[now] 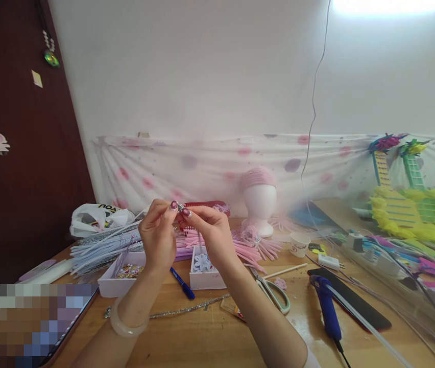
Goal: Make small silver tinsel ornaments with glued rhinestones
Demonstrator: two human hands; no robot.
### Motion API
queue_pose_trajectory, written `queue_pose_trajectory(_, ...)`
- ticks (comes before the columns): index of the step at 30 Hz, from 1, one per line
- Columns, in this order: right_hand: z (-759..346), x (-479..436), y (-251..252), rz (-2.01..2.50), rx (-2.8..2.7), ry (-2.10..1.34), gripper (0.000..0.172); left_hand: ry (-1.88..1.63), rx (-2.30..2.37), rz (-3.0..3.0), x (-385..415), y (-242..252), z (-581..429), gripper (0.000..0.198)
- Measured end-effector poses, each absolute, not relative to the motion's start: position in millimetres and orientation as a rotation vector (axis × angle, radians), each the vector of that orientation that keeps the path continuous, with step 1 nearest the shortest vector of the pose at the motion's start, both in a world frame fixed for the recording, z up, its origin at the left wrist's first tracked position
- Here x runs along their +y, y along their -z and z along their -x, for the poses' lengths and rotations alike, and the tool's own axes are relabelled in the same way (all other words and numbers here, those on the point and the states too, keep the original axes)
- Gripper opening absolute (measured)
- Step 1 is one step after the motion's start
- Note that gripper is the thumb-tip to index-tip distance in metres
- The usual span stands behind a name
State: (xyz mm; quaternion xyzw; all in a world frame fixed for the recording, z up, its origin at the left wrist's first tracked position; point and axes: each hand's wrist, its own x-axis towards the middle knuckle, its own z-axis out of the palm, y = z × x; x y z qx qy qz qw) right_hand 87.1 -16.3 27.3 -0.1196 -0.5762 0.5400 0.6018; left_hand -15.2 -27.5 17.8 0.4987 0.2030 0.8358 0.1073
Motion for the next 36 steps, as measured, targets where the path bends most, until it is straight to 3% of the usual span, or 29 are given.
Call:
queue_pose_trajectory(17,-92.0,-20.9,-28.5,0.241,-1.446,-0.818,0.019,-2.523,0.677,-1.429,-33.4,-14.4,2.3,0.013)
queue_pose_trajectory(26,-134.8,-5.7,-40.8,0.300,-1.807,-0.667,0.014,-1.994,0.688,-2.055,-33.9,-32.8,42.6,0.013)
queue_pose_trajectory(36,-117.9,-13.2,-38.3,0.297,-1.641,-0.854,0.017,-2.365,0.486,-1.413,-26.3,-16.9,8.6,0.014)
